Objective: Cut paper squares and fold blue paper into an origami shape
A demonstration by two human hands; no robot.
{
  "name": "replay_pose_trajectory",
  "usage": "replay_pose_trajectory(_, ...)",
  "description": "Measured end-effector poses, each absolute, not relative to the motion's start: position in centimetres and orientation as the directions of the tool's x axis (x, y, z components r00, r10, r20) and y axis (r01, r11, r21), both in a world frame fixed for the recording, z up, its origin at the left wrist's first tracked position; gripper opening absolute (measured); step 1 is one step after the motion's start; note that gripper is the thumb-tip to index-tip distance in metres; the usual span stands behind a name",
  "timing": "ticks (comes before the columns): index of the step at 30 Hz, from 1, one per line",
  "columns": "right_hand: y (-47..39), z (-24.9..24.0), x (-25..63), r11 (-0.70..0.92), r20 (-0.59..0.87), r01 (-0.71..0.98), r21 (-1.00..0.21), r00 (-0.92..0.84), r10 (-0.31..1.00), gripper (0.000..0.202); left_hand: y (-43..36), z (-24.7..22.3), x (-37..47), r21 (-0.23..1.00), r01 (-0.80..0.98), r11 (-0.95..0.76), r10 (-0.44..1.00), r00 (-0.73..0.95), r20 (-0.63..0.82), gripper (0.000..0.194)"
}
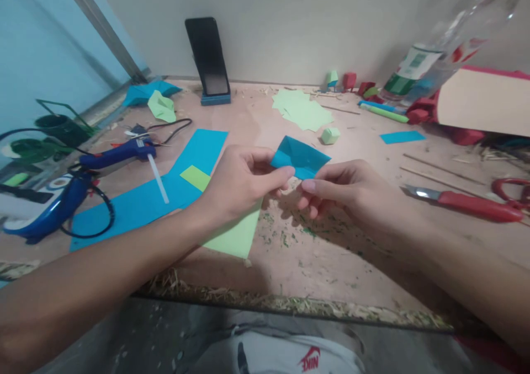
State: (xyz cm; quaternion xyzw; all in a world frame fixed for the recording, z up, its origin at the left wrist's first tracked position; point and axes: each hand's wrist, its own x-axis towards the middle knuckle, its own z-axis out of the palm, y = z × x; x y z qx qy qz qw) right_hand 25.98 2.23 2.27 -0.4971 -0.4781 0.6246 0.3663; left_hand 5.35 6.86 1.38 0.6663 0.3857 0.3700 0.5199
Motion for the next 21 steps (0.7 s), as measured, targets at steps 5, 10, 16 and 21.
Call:
replay_pose_trajectory(5, 2.18, 2.40, 25.97, -0.286, -0.245, -0.124, -0.950, -0.268, 0.932, 0.026, 7.07, 1.48, 5.41, 0.995, 0.039, -0.090, 0.915, 0.398, 0.067, 0.023)
replay_pose_trajectory(10, 2.04, 2.35, 25.73, -0.222, -0.208, -0.055, -0.973, -0.197, 0.958, 0.023, 6.66, 1.20, 5.58, 0.992, 0.043, -0.117, 0.890, 0.448, 0.086, 0.026)
replay_pose_trajectory(16, 2.10, 2.04, 26.01, -0.221, -0.202, -0.071, -0.973, -0.214, 0.956, 0.031, 6.19, 1.14, 5.63, 0.987, 0.074, -0.144, 0.906, 0.410, 0.102, 0.032)
replay_pose_trajectory(21, 2.30, 2.18, 26.16, -0.159, -0.157, 0.008, -0.987, -0.213, 0.964, 0.027, 6.14, 1.25, 5.75, 0.986, 0.124, -0.109, 0.896, 0.441, 0.044, 0.032)
